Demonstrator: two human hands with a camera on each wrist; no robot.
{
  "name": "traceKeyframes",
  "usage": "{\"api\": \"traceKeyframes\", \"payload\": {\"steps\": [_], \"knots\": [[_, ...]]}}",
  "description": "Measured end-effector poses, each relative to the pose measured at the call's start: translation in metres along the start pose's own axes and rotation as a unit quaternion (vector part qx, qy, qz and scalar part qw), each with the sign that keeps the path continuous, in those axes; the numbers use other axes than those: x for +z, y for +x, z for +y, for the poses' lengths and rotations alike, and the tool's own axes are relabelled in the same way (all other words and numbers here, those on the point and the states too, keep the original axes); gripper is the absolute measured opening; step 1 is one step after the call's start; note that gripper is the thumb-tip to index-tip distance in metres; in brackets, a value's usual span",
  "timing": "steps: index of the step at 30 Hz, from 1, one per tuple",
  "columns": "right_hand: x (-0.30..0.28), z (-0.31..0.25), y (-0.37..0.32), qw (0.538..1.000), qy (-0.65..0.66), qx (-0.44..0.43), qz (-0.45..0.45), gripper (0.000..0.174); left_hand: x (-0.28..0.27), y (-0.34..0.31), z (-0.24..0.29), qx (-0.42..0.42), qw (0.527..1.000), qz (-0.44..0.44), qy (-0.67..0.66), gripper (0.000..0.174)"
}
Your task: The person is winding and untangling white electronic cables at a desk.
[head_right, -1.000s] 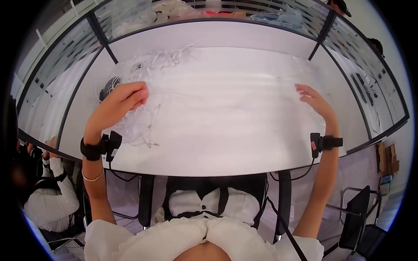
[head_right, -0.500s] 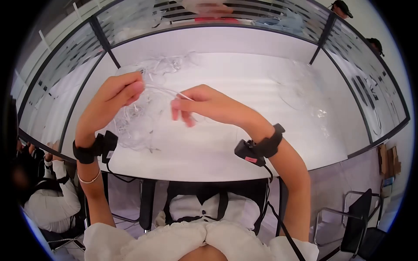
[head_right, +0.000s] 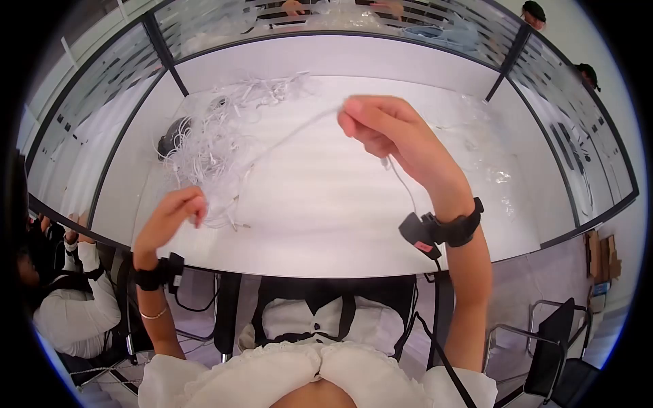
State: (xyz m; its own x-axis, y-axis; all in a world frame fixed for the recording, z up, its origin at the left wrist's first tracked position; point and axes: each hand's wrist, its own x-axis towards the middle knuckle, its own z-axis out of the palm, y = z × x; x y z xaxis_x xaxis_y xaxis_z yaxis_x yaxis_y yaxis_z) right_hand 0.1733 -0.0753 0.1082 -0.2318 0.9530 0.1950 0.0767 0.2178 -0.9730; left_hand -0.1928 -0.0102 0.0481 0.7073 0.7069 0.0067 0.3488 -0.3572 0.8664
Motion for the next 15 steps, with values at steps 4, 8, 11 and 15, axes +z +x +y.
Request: {"api": "traceKeyframes", "payload": {"steps": [4,8,11,15], "knots": [[0.029,-0.025,0.010,0.997,0.032,-0.045,-0.046,0.034,0.031,0.012,0.001,0.013,0.999,-0.044,0.008,0.021],[0.049,-0.035,0.020,0.996,0.005,-0.075,-0.046,0.034,0.037,0.023,0.016,0.057,0.997,-0.050,0.021,0.024],[0.050,-0.034,0.026,0.995,0.013,-0.092,-0.047,0.035,0.027,0.031,0.051,0.121,0.992,-0.015,-0.032,0.038],[0.052,-0.035,0.030,0.994,0.019,-0.100,-0.033,0.035,0.047,0.058,0.088,0.220,0.966,0.072,-0.111,0.041]]}}
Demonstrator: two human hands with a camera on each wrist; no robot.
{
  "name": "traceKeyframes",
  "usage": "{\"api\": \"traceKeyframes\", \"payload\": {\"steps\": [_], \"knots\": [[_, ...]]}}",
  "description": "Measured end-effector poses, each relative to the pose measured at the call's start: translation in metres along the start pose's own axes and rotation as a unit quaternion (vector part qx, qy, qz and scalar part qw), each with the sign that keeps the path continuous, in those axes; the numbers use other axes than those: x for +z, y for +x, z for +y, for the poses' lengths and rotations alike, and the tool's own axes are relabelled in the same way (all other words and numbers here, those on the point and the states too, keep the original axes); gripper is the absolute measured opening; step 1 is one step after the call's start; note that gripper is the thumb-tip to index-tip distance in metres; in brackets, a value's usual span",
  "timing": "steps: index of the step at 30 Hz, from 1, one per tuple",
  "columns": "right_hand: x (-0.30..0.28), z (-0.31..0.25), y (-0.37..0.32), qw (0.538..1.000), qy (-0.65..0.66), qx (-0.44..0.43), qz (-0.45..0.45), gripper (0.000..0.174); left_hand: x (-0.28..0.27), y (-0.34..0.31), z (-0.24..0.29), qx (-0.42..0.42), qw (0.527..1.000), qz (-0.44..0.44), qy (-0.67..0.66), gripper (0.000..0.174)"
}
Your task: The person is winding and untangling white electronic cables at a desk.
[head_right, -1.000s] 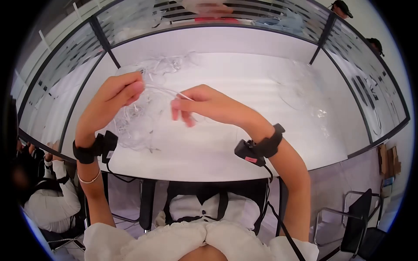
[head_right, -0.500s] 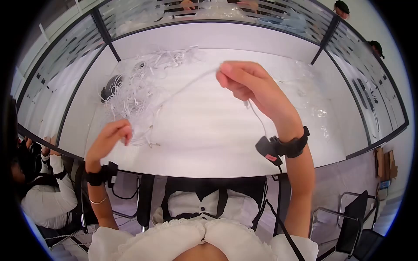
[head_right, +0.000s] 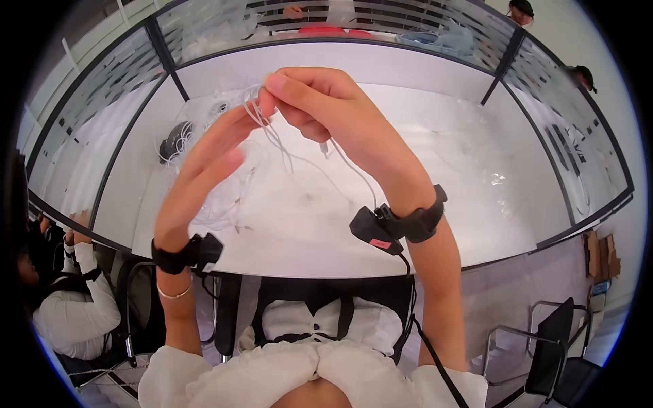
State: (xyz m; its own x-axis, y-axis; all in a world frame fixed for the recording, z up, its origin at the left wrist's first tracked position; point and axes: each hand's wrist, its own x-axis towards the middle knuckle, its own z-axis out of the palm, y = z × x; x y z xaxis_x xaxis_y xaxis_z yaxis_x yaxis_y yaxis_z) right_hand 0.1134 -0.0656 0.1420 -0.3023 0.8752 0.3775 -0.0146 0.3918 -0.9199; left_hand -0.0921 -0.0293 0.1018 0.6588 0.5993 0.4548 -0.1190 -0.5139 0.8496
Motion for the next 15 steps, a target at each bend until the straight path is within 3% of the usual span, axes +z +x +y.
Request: {"api": "traceKeyframes", "payload": {"steps": [4,7,11,15], "knots": [[-0.007,-0.001,0.001,0.998,0.031,-0.016,0.048,0.034,0.040,0.046,-0.010,0.053,0.995,0.052,-0.061,0.031],[-0.026,0.003,0.006,0.992,0.060,-0.041,0.102,0.032,0.045,0.071,-0.030,-0.028,0.983,0.017,-0.181,0.029],[-0.063,0.010,0.018,0.979,0.118,-0.062,0.153,0.030,0.049,0.108,-0.030,-0.029,0.993,0.021,-0.109,0.030],[-0.079,0.017,0.016,0.963,0.170,-0.074,0.197,0.028,0.043,0.133,-0.041,-0.034,0.986,0.020,-0.160,0.027]]}}
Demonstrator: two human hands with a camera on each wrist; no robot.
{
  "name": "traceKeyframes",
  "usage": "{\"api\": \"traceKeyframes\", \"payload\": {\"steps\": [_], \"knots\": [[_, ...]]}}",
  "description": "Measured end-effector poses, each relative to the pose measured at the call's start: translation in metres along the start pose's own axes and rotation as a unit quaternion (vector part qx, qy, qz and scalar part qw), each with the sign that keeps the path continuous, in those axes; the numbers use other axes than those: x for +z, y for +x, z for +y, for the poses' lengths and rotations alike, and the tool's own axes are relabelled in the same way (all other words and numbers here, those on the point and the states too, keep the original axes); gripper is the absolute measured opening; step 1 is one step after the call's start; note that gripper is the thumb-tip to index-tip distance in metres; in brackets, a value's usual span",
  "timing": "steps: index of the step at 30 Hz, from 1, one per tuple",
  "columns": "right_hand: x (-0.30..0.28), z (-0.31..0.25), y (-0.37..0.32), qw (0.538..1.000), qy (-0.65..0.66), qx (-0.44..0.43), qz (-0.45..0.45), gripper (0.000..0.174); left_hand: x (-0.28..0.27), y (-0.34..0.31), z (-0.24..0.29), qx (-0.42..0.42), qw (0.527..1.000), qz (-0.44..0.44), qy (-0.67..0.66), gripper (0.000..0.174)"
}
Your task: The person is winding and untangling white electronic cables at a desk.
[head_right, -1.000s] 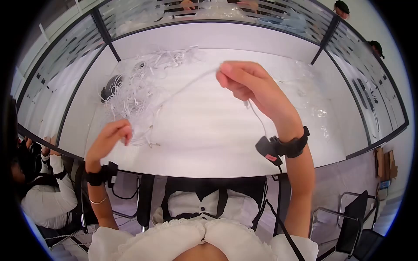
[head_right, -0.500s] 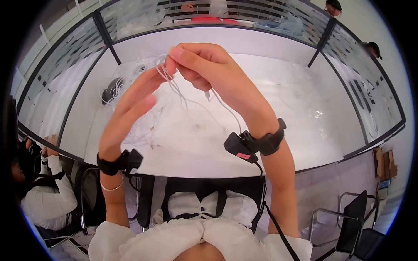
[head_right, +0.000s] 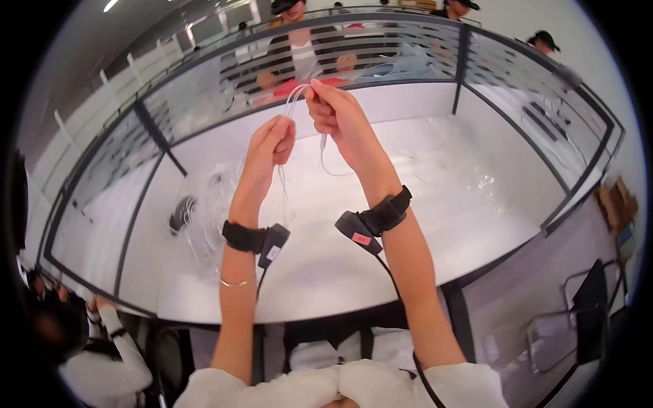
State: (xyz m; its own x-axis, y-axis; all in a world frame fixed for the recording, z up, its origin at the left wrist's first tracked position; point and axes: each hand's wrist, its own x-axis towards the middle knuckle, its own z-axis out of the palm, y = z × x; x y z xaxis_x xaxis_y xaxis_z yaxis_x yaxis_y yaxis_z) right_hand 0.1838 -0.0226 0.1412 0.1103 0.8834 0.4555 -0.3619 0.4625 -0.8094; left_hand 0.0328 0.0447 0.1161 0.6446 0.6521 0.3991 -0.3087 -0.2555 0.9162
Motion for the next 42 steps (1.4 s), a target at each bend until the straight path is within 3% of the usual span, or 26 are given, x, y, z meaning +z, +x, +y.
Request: {"api": "traceKeyframes", "payload": {"steps": [3,7,14,18,22,29,31,35,37,39,42], "knots": [[-0.013,-0.002,0.003,1.000,-0.015,-0.001,-0.001,0.029,-0.014,0.006,-0.006,0.001,0.999,-0.028,-0.018,0.026],[-0.017,0.000,0.003,1.000,0.007,-0.013,0.007,0.032,-0.027,-0.004,0.002,-0.019,0.996,-0.069,0.061,0.028],[-0.011,-0.004,0.001,0.994,0.103,-0.022,-0.018,0.034,-0.010,-0.003,-0.006,0.007,0.998,-0.054,0.021,0.029],[0.002,0.000,-0.001,0.988,0.142,0.010,-0.060,0.036,0.019,-0.008,-0.002,0.009,0.999,0.009,0.048,0.024],[0.009,0.008,0.000,0.991,0.123,0.016,-0.044,0.037,0.018,-0.010,0.000,-0.015,0.998,-0.058,0.010,0.029],[0.009,0.002,0.003,0.986,0.146,0.049,-0.058,0.037,0.020,-0.010,0.002,-0.020,0.989,-0.090,0.111,0.038],[0.011,0.005,0.003,0.988,0.138,0.051,-0.043,0.037,0.018,-0.011,-0.002,-0.021,0.987,-0.100,0.127,0.029],[0.004,0.001,0.000,0.997,0.040,0.020,-0.060,0.036,0.006,-0.011,-0.006,-0.066,0.972,-0.116,0.193,0.034],[0.001,-0.005,-0.004,0.993,-0.097,0.029,-0.055,0.034,0.001,-0.012,-0.005,-0.107,0.965,-0.126,0.203,0.037],[0.000,-0.013,-0.010,0.962,-0.269,0.032,-0.040,0.035,-0.004,-0.011,-0.011,-0.114,0.959,-0.138,0.221,0.038],[-0.004,-0.011,-0.010,0.940,-0.330,0.061,-0.055,0.036,-0.006,-0.011,-0.013,-0.151,0.947,-0.155,0.237,0.032]]}}
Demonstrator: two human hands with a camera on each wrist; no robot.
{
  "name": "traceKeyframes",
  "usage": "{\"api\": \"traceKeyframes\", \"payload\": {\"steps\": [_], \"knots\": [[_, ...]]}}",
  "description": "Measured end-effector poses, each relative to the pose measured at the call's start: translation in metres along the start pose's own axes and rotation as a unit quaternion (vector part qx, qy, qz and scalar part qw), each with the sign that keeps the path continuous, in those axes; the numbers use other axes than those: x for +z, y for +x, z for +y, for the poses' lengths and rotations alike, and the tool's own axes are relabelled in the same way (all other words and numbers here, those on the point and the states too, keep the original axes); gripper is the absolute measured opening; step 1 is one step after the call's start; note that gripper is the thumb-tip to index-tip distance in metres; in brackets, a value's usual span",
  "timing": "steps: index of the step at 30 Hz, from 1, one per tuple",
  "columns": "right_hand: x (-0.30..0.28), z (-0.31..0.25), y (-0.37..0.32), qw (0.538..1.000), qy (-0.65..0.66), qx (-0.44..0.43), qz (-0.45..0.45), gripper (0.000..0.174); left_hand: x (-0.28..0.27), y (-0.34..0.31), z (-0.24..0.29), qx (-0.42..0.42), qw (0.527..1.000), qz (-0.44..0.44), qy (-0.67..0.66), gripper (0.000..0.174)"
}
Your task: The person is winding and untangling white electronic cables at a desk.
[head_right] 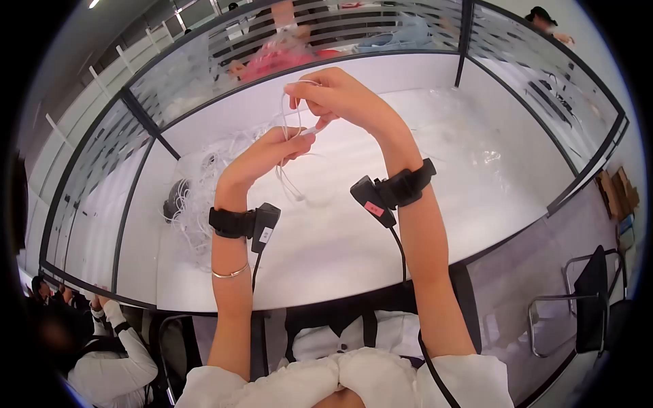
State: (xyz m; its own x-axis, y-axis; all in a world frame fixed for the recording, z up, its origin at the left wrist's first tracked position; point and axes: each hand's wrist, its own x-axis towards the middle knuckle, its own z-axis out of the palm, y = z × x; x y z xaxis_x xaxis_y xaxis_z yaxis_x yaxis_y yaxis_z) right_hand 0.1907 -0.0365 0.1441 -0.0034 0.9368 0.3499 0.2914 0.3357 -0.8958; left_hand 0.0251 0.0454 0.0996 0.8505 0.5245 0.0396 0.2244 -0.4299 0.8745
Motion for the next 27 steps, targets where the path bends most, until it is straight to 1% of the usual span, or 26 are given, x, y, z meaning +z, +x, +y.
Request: {"api": "traceKeyframes", "payload": {"steps": [1,3,4,7,8,10,11,12,13,15,18,21,24,27], "knots": [[0.001,0.002,0.000,1.000,-0.008,0.001,-0.008,0.036,0.001,-0.002,0.003,-0.002,1.000,-0.002,-0.008,0.032],[0.001,0.006,0.004,1.000,-0.006,-0.023,0.007,0.036,0.000,-0.004,0.008,-0.003,1.000,-0.005,-0.022,0.032],[0.002,0.005,0.005,0.999,-0.002,-0.034,0.019,0.036,0.000,-0.002,0.006,0.015,0.999,-0.004,-0.050,0.032],[0.005,0.004,0.006,0.998,0.015,-0.052,0.031,0.036,-0.003,-0.007,0.015,0.034,0.997,-0.023,-0.070,0.033],[0.009,0.003,0.006,0.997,0.014,-0.062,0.036,0.036,-0.003,-0.006,0.013,0.038,0.997,-0.024,-0.058,0.036],[0.019,0.005,0.009,0.995,0.030,-0.091,0.027,0.036,0.005,-0.007,0.011,0.059,0.995,0.043,-0.067,0.035],[0.026,0.009,0.011,0.995,0.049,-0.088,0.026,0.036,0.011,-0.006,0.011,0.069,0.992,0.075,-0.072,0.035],[0.033,0.012,0.014,0.994,0.067,-0.085,0.026,0.036,0.018,-0.005,0.018,0.089,0.987,0.084,-0.102,0.030],[0.035,0.013,0.015,0.993,0.085,-0.083,0.026,0.037,0.019,-0.002,0.017,0.097,0.988,0.075,-0.093,0.029],[0.033,0.011,0.013,0.995,0.071,-0.061,0.019,0.035,0.017,0.004,0.011,0.112,0.989,0.063,-0.077,0.027],[0.033,0.009,0.013,0.996,0.073,-0.056,0.016,0.032,0.020,0.004,0.009,0.125,0.983,0.075,-0.111,0.022],[0.031,0.005,0.012,0.994,0.076,-0.066,0.035,0.033,0.016,0.007,0.003,0.086,0.987,0.083,-0.111,0.021],[0.027,0.003,0.011,0.989,0.093,-0.091,0.067,0.034,0.018,0.010,0.002,0.057,0.984,0.099,-0.136,0.026],[0.018,0.007,0.012,0.993,0.099,-0.046,0.040,0.036,0.015,0.012,-0.001,0.041,0.989,0.047,-0.132,0.032]]}}
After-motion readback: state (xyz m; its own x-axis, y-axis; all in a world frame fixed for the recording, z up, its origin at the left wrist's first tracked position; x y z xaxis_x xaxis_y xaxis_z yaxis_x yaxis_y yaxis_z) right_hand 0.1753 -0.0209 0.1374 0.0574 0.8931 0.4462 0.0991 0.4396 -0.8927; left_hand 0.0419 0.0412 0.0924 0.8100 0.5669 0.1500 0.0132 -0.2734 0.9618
